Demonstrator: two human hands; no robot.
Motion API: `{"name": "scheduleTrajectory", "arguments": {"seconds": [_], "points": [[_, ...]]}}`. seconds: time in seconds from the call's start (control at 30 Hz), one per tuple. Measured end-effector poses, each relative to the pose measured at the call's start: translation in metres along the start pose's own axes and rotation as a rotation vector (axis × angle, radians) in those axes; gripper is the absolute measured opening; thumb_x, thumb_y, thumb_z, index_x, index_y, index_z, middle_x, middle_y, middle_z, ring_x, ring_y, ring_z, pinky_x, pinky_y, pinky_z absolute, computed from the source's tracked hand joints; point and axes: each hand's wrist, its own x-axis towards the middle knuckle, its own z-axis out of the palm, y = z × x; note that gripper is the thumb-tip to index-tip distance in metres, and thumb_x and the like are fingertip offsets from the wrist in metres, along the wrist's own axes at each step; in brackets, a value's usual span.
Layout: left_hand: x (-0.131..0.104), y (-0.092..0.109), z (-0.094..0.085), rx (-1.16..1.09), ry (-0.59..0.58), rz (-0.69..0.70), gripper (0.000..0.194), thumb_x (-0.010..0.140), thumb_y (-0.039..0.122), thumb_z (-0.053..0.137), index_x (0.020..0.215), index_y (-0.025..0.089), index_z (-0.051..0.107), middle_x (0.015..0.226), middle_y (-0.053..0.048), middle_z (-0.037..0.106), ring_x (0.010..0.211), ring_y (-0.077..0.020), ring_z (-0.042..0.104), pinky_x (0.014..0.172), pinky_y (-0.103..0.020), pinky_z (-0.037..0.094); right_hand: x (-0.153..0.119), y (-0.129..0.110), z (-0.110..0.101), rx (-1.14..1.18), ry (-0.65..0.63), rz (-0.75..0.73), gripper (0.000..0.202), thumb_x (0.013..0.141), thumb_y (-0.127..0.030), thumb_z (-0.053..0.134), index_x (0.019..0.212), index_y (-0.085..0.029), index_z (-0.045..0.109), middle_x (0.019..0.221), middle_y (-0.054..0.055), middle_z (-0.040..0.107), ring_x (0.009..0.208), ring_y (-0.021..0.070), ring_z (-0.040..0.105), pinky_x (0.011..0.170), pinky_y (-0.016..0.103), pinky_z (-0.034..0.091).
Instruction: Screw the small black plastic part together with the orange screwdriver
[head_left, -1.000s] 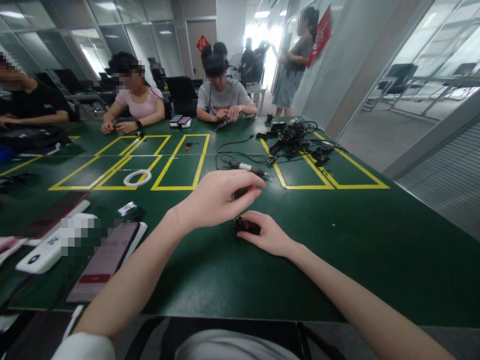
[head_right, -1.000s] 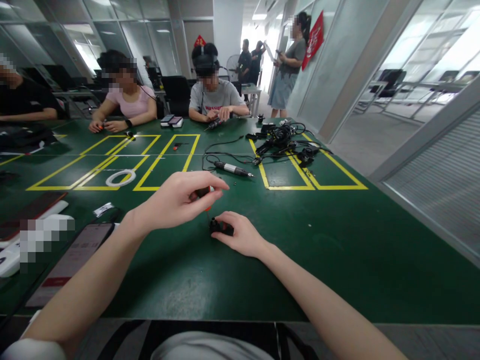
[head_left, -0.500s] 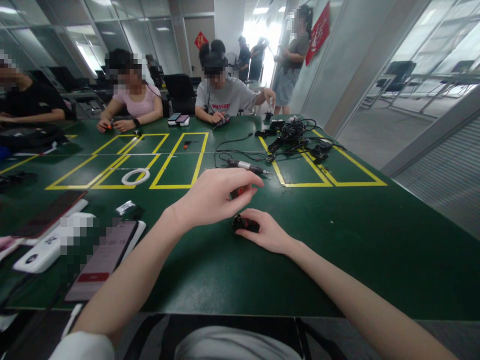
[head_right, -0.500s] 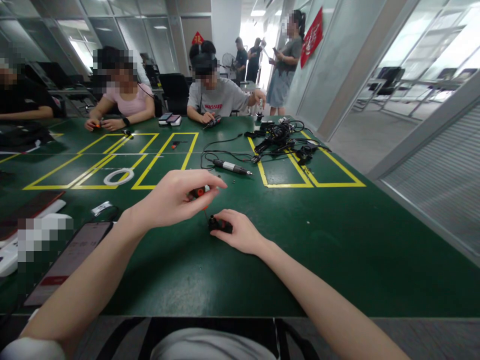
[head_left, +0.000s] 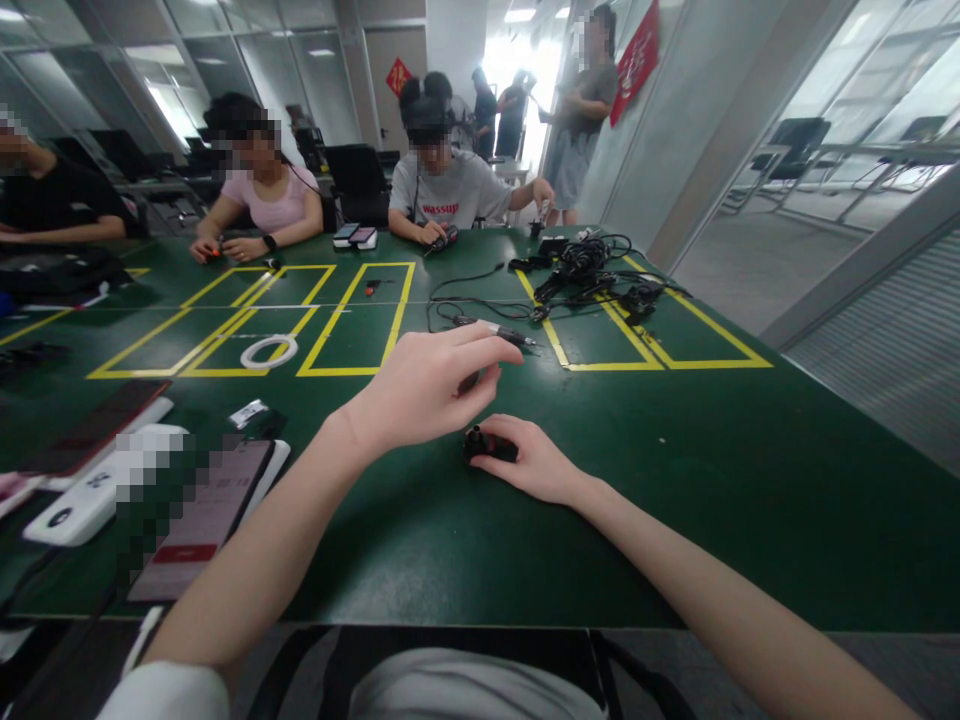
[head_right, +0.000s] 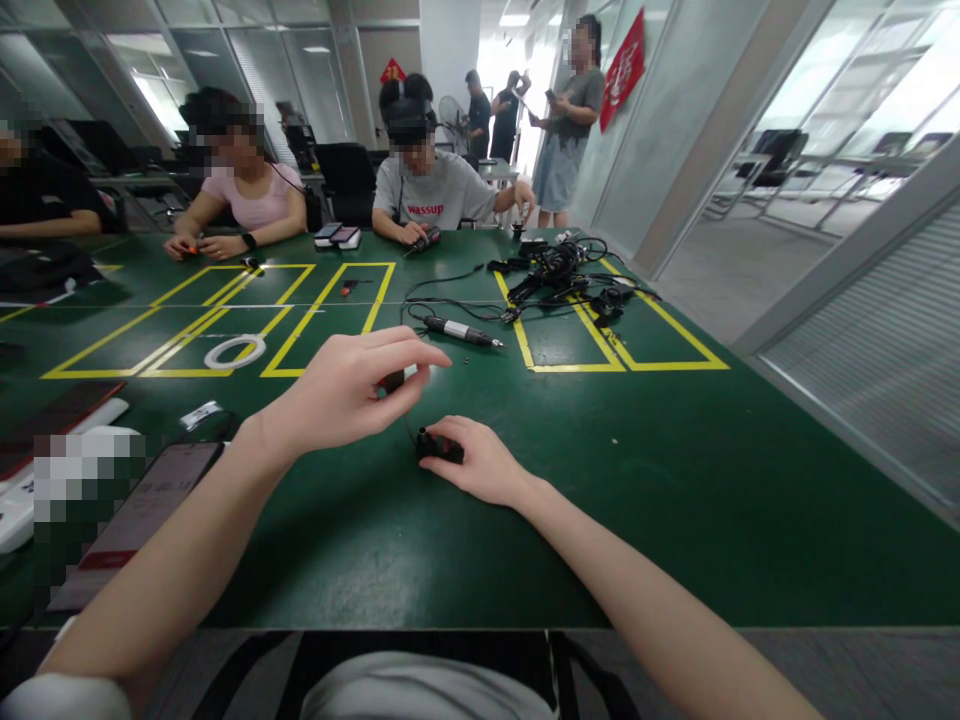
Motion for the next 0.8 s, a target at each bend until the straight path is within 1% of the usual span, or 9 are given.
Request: {"name": "scheduleTrajectory", "arguments": {"seconds": [0.1,0.17,0.3,0.37,0.47,0.53,0.6,0.7,0.8], "points": [[0.0014,0.0003,0.0002,0.038,0.003,0.052,0.028,0.088,0.011,0.054,0.109,0.014,0.072,0.092,-0.005,0.072,0.083,-0.0175,0.066,0.074,-0.028,0.046,0.0003,0.0019,0.0006,-0.016,-0.007,0.009,0.021,0.094,-0.026,0.078,0.112,-0.017,0.073,0.099,0.006,0.072,0.086,0.0216,0.066,0.080,0.034,0.053],[0.0014,0.0000,0.0003,0.036,0.004,0.072,0.032,0.084,0.009,0.053,0.109,0.014,0.073,0.096,-0.006,0.072,0.088,-0.0191,0.066,0.077,-0.029,0.048,0.0006,0.0018,0.0006,-0.026,-0.012,0.017,0.021,0.094,-0.027,0.078,0.113,-0.018,0.073,0.099,0.006,0.072,0.086,0.0218,0.066,0.080,0.034,0.053],[-0.0008,-0.0011,0.0006,0.035,-0.001,0.045,0.034,0.091,0.009,0.049,0.115,0.016,0.073,0.117,-0.009,0.069,0.085,-0.0151,0.066,0.074,-0.027,0.048,0.0002,0.0004,0.0003,-0.028,0.003,0.019,0.019,0.093,-0.028,0.080,0.109,-0.019,0.073,0.097,0.005,0.072,0.086,0.0222,0.068,0.081,0.035,0.054],[-0.0014,-0.0012,0.0007,0.048,0.004,0.032,0.035,0.096,0.010,0.047,0.120,0.017,0.072,0.120,-0.009,0.069,0.081,-0.0133,0.065,0.073,-0.027,0.048,-0.0006,0.0010,0.0003,-0.027,0.010,0.013,0.018,0.094,-0.028,0.079,0.108,-0.019,0.073,0.098,0.006,0.072,0.088,0.0230,0.068,0.083,0.036,0.055],[-0.0006,-0.0003,0.0002,0.063,-0.007,0.032,0.035,0.096,0.013,0.050,0.124,0.017,0.070,0.111,-0.007,0.072,0.082,-0.0150,0.066,0.072,-0.028,0.046,-0.0015,0.0030,0.0005,-0.018,0.004,0.008,0.019,0.095,-0.029,0.078,0.111,-0.019,0.073,0.102,0.007,0.073,0.091,0.0237,0.069,0.084,0.037,0.055],[0.0004,0.0005,-0.0006,0.085,-0.010,0.054,0.035,0.090,0.014,0.055,0.121,0.015,0.071,0.102,-0.006,0.073,0.089,-0.0189,0.067,0.077,-0.031,0.047,-0.0016,0.0035,0.0004,-0.015,-0.004,0.007,0.022,0.095,-0.029,0.077,0.114,-0.019,0.073,0.104,0.007,0.074,0.091,0.0237,0.069,0.084,0.037,0.055],[0.0011,0.0010,-0.0012,0.100,-0.006,0.073,0.037,0.087,0.011,0.055,0.119,0.015,0.072,0.100,-0.006,0.073,0.096,-0.0218,0.067,0.083,-0.033,0.048,-0.0015,0.0029,-0.0001,-0.016,-0.004,0.006,0.023,0.095,-0.029,0.077,0.115,-0.019,0.073,0.103,0.007,0.074,0.091,0.0235,0.068,0.084,0.037,0.055],[0.0008,0.0008,-0.0010,0.098,-0.004,0.070,0.039,0.091,0.009,0.050,0.123,0.016,0.071,0.111,-0.008,0.072,0.095,-0.0194,0.068,0.082,-0.032,0.048,-0.0011,0.0011,-0.0015,-0.025,0.002,0.004,0.020,0.095,-0.029,0.078,0.111,-0.019,0.074,0.100,0.007,0.073,0.090,0.0232,0.068,0.084,0.037,0.056],[-0.0001,0.0003,-0.0008,0.078,-0.026,0.042,0.038,0.096,0.010,0.047,0.124,0.017,0.071,0.111,-0.006,0.073,0.084,-0.0152,0.067,0.072,-0.028,0.046,-0.0013,0.0009,-0.0021,-0.037,0.008,-0.001,0.018,0.095,-0.031,0.078,0.109,-0.019,0.073,0.099,0.007,0.073,0.089,0.0230,0.068,0.084,0.037,0.056]]}}
